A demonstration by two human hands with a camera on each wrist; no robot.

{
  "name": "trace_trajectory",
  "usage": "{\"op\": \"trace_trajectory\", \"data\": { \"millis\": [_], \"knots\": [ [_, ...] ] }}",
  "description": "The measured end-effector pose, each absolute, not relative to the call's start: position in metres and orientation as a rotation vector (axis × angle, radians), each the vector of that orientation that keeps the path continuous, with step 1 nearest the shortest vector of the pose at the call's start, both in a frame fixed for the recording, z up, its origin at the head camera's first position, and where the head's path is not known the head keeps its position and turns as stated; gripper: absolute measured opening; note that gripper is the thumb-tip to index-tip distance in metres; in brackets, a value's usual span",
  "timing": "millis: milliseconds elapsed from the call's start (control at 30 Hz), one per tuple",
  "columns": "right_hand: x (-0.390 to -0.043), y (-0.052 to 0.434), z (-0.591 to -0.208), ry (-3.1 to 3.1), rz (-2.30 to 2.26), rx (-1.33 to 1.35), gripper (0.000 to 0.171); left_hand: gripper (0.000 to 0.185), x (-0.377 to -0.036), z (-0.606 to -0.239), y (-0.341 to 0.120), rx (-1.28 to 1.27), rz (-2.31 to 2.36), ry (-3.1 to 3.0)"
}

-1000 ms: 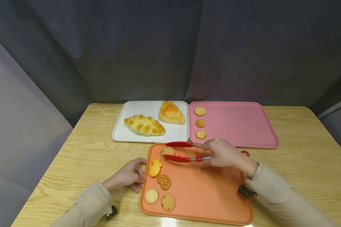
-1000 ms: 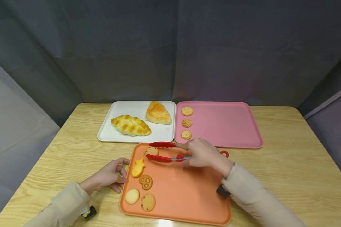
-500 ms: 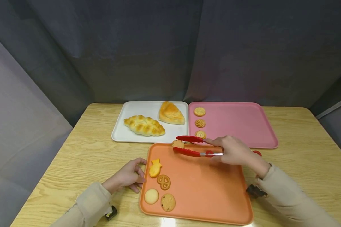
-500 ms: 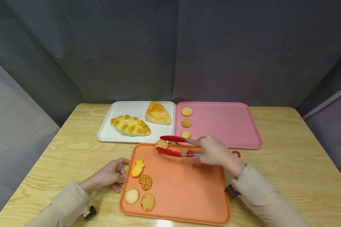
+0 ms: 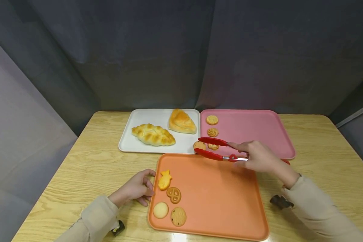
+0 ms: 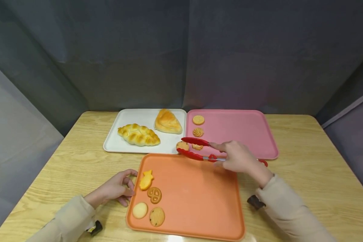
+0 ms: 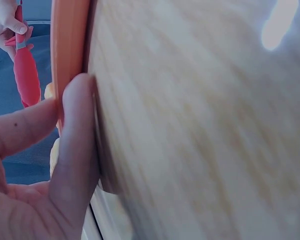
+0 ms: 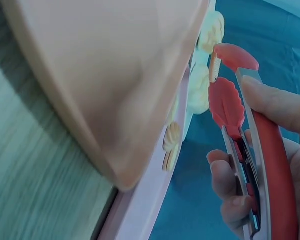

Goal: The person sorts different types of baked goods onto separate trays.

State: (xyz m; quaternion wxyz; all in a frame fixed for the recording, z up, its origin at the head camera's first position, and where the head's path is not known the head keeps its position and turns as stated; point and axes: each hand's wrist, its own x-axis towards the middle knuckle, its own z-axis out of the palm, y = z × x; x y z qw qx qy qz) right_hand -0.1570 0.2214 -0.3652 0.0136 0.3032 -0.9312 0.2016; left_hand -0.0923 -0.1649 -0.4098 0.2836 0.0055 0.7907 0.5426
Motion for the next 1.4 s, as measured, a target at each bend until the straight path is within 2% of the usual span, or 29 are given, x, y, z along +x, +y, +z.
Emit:
{"op": "trace_trajectory", "data": {
  "millis": [667,1400],
  "knots": [
    [-0.169,0.248,-0.365,-2.907,0.546,0.813,0.054,0.057,-0.093,-0.409,-0.165,-0.001,1.447,2.116],
    [-0.187,0.264,-0.369,-3.108,0.627,0.416,0.068,0.056,-0.093,-0.409,-0.165,0.002,1.445,2.104]
  ]
}}
